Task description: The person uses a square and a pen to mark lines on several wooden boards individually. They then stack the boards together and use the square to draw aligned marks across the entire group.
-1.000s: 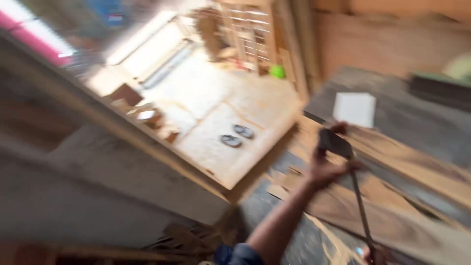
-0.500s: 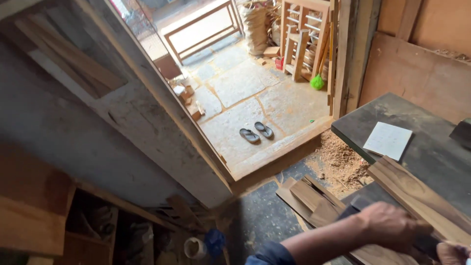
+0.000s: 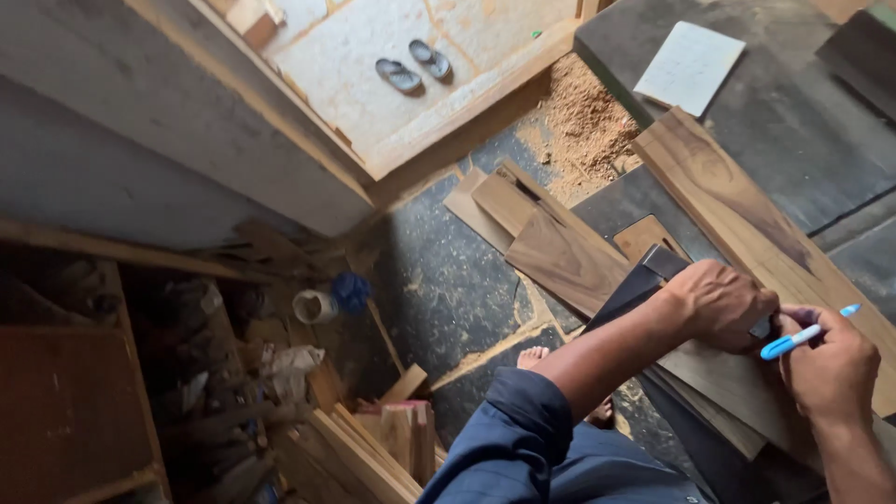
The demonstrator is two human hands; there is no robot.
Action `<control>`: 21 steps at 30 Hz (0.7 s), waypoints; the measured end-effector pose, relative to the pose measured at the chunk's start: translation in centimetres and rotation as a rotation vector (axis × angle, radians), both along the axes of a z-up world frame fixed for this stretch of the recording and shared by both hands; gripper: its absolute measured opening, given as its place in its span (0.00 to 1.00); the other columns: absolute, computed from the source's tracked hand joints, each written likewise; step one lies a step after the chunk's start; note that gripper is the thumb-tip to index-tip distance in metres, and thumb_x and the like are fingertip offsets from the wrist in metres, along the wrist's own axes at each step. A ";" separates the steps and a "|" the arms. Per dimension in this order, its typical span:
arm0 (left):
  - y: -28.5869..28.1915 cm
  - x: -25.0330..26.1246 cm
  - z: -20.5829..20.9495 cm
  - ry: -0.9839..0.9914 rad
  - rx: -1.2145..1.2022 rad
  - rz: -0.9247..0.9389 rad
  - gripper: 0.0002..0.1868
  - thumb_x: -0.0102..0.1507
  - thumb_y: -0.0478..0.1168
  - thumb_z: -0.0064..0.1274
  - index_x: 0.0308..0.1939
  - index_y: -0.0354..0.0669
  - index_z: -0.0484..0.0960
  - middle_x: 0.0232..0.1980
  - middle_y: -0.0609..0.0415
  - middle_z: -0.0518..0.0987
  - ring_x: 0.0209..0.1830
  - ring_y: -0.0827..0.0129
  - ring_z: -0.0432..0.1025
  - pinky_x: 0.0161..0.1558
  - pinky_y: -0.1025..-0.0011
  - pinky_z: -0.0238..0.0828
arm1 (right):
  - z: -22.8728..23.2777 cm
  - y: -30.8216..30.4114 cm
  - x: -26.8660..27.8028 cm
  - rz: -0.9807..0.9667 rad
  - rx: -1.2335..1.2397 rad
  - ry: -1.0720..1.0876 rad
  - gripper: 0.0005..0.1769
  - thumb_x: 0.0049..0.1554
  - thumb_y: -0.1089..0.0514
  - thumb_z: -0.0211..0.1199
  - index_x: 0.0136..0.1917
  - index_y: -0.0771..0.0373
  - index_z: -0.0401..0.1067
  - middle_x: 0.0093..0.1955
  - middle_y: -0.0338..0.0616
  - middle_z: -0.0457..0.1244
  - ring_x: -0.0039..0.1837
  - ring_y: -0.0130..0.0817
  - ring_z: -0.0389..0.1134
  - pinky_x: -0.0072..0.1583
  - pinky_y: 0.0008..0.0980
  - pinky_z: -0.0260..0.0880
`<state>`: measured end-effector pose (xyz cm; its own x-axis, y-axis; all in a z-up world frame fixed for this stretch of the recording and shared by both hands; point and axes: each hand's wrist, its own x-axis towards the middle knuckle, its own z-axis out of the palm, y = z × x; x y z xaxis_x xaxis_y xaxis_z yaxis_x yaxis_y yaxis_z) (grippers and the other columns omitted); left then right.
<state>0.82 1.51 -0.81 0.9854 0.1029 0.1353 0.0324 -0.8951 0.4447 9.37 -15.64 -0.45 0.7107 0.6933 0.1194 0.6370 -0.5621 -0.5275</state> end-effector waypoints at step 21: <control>3.0 -9.3 2.5 -0.239 0.111 0.528 0.34 0.43 0.70 0.56 0.36 0.45 0.81 0.39 0.51 0.80 0.51 0.58 0.74 0.75 0.47 0.52 | -2.4 7.5 -0.1 0.208 0.151 0.309 0.08 0.70 0.63 0.66 0.55 0.73 0.77 0.37 0.37 0.63 0.39 0.21 0.61 0.39 0.24 0.58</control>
<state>-8.52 4.50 1.70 0.7455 0.5438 0.3854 0.3967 -0.8267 0.3990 9.26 -8.14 -2.88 0.5750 0.8175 0.0336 0.5278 -0.3392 -0.7787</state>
